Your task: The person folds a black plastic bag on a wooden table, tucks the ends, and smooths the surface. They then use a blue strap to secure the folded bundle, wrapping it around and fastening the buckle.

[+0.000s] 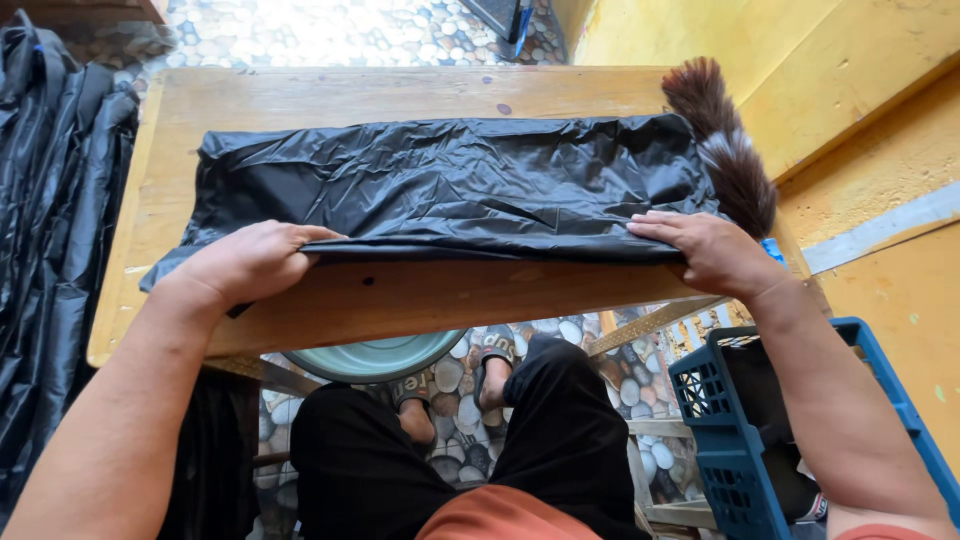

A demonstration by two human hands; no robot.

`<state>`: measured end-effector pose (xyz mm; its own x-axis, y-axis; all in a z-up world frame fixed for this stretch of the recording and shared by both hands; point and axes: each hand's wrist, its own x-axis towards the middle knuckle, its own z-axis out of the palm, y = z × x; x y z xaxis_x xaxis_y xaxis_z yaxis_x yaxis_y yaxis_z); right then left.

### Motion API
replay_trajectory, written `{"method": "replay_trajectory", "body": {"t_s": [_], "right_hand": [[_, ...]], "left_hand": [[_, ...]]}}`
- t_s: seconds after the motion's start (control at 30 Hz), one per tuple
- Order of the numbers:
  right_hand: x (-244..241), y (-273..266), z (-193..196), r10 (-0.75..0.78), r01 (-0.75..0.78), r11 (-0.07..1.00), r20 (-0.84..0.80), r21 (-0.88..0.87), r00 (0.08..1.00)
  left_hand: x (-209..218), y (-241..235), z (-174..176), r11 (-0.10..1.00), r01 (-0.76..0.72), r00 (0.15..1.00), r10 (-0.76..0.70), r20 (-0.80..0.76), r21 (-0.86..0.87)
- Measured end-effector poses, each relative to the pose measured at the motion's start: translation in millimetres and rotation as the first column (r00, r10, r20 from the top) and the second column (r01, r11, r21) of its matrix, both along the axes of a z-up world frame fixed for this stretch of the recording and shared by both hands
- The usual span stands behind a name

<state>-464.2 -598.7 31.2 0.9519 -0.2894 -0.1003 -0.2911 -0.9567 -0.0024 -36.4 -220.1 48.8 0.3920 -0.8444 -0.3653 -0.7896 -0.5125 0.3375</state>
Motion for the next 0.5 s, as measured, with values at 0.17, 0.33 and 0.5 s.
{"method": "replay_trajectory", "body": {"t_s": [0.17,0.33,0.5], "right_hand": [[-24.1,-20.7,-34.4,0.058,-0.034,0.994,0.236,-0.102,0.970],[-28.1,-32.2,-33.5,0.164,-0.162,0.986,0.377,-0.036,0.912],[-21.7,-22.1,-12.0,-0.043,-0.045,0.968,0.338,0.249,0.940]], "left_hand": [[-5.0,15.1,-2.9,1.000,0.000,1.000,0.000,0.025,0.005],[0.1,41.3,-15.0,0.991,0.099,0.995,-0.101,-0.012,-0.087],[22.0,76.3,-42.8,0.959,0.167,0.971,-0.119,0.209,-0.228]]}}
